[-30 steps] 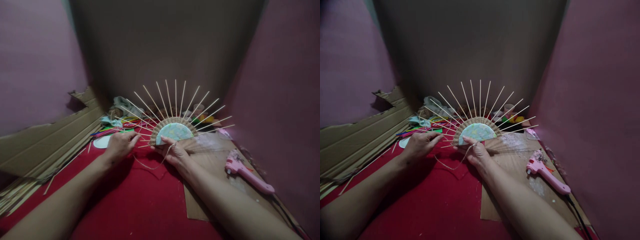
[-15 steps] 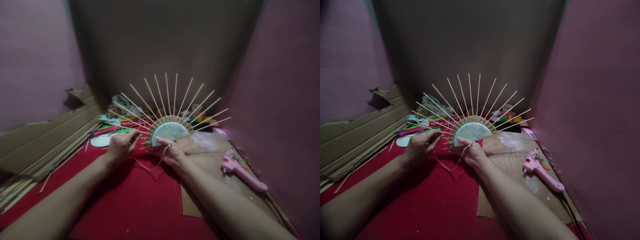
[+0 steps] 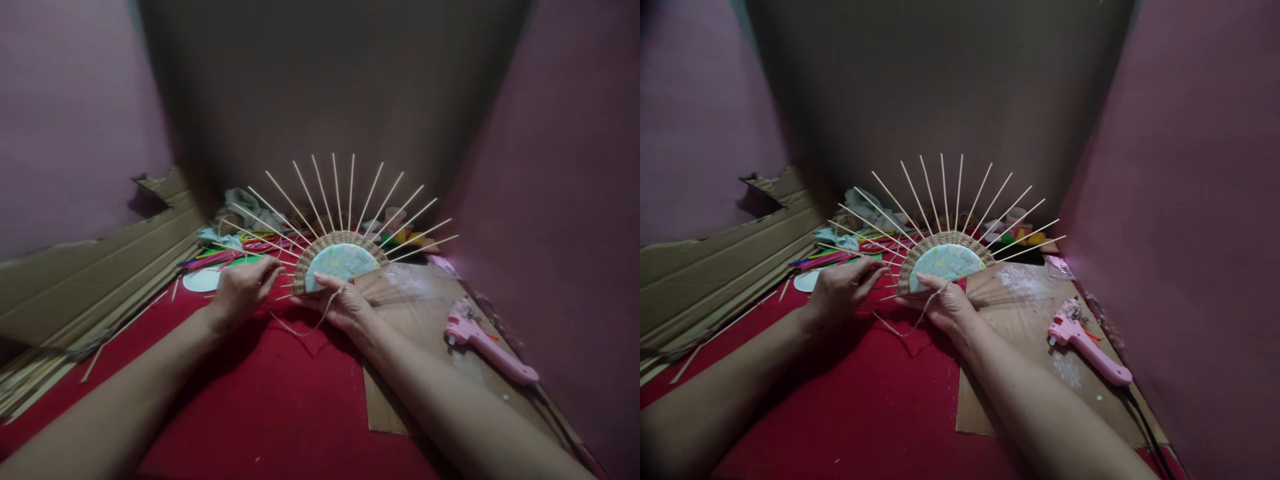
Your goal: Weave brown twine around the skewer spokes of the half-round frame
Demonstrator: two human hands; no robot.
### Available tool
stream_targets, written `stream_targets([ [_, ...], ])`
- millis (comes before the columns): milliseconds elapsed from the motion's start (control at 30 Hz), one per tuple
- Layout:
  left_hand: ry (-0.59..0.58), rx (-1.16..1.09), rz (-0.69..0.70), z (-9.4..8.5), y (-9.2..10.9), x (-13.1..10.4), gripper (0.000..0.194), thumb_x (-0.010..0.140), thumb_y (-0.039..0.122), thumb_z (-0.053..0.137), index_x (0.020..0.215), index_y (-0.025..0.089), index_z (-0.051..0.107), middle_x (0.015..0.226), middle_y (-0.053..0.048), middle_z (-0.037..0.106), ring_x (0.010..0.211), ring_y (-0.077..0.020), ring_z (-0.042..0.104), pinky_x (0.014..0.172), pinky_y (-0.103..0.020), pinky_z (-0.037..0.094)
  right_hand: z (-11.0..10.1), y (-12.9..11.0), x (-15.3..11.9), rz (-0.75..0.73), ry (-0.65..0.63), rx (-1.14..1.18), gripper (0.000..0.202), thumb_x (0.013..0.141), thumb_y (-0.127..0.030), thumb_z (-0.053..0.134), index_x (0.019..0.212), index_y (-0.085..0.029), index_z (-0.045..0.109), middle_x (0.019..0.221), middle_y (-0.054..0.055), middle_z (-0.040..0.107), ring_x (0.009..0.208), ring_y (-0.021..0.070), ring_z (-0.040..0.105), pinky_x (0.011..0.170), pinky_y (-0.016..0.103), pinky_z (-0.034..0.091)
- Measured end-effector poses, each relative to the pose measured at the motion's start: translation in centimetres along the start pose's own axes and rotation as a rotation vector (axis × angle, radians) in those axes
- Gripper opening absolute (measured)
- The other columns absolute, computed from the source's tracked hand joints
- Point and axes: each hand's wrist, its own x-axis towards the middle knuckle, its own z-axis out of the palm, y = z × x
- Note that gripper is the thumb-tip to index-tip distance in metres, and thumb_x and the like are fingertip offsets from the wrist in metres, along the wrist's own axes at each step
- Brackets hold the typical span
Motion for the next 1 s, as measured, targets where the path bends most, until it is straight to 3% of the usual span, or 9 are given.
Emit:
stream_targets([
  [467, 0.007, -0.067, -0.065, -0.11, -0.07, 0.15, 0.023, 0.093, 0.033, 0.046, 0.085, 0.018, 0.062, 0.064, 0.001, 0.067, 0.048, -0.0098, 0.059, 0.047, -0.02, 0.04, 0.29, 0.05, 0.18, -0.038, 0.013, 0.01, 0.01, 0.07, -0.01, 0.07, 0.078, -0.01, 0.064, 0.07, 0.004, 0.07, 0.073, 0.0182, 0.067, 0.088, 0.048, 0.053],
  [633, 0.055, -0.088, -0.042, -0.22, 0.09, 0.31, 0.021, 0.093, 0.031, 0.046, 0.084, 0.019, 0.061, 0.062, 0.001, 0.066, 0.047, -0.0098, 0.058, 0.046, -0.021, 0.038, 0.22, 0.1, 0.35, -0.056, 0.007, 0.006, 0.009, 0.07, -0.011, 0.071, 0.074, -0.01, 0.063, 0.069, 0.004, 0.069, 0.072, 0.0174, 0.066, 0.09, 0.049, 0.052],
  [1000, 0.02, -0.069, -0.01, 0.21, -0.33, 0.01, 0.022, 0.093, 0.032, 0.047, 0.084, 0.017, 0.061, 0.061, 0.002, 0.065, 0.046, -0.0097, 0.058, 0.047, -0.02, 0.038, 0.43, 0.1, 0.18, -0.052, 0.002, 0.008, 0.009, 0.069, -0.011, 0.069, 0.075, -0.01, 0.063, 0.069, 0.004, 0.069, 0.072, 0.0176, 0.065, 0.09, 0.049, 0.052],
])
